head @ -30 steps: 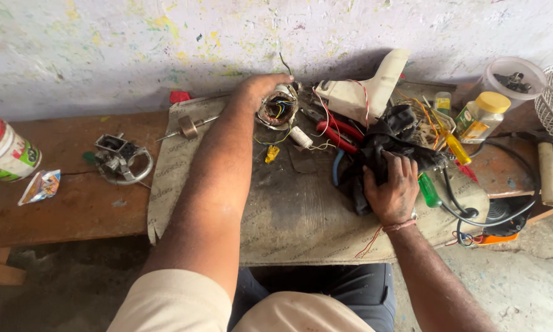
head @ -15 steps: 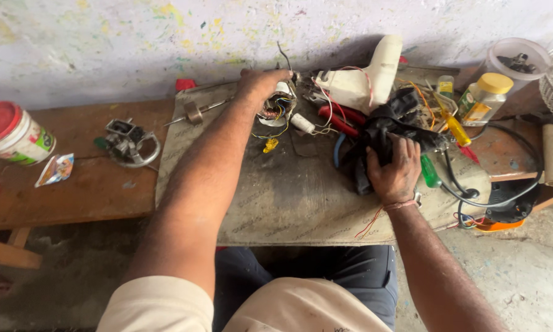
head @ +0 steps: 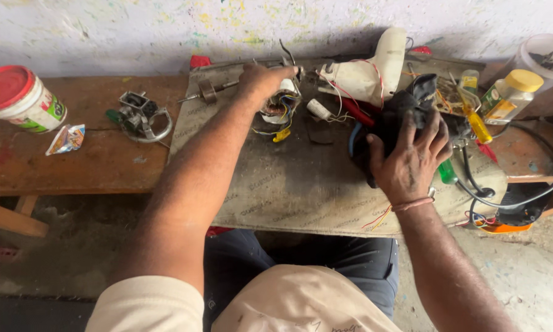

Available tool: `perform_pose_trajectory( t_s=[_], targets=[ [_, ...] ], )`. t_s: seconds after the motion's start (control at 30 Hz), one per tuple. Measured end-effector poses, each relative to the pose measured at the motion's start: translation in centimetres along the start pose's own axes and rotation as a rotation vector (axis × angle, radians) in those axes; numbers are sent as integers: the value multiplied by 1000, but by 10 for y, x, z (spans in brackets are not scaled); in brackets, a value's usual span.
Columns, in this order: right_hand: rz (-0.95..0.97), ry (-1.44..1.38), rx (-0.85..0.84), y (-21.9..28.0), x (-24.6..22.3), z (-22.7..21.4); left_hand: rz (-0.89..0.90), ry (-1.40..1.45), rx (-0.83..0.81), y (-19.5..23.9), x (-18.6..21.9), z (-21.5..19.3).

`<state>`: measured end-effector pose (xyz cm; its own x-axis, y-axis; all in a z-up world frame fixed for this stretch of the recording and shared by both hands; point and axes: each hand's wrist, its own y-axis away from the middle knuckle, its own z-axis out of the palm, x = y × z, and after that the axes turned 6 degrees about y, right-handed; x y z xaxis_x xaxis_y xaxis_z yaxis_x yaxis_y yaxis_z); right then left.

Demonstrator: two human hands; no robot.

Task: The person disassembles and cleans a small electric motor at a workbench. They use a cloth to wipe down the internal components and a screwdriver to remove screws from the motor housing.

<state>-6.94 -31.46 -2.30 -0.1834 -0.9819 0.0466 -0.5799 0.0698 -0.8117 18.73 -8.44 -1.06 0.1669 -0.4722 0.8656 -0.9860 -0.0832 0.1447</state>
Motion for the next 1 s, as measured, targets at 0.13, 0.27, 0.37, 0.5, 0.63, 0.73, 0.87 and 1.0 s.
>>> perform_pose_trajectory(
  t_s=[0.13, 0.27, 0.37, 0.5, 0.63, 0.73, 0.87, 1.0],
  targets=[
    [-122, -454, 95, -5, -44, -13, -3, 45, -40, -8, 0, -2],
    [-390, -648, -310, 2, -90, 6, 27, 3, -72, -12, -3, -1],
    [-437, -749, -383, 0, -122, 23, 20, -42, -139, -13, -1, -4],
    [-479, -629, -478, -16, -167, 44, -56, -50, -267, -17, 2, -8],
    [-468, -443, -799, -37, -197, 53, 42, -91, -324, -31, -5, -6],
    [-419, -427, -852, -39, -205, 54, 77, -175, -314, -37, -6, -6],
    [-413, -456, -662, -29, -202, 57, 88, -191, -320, -32, -3, -12],
    [-383, -702, -373, -6, -166, 50, 74, -133, -320, -28, -14, -18]
  ],
)
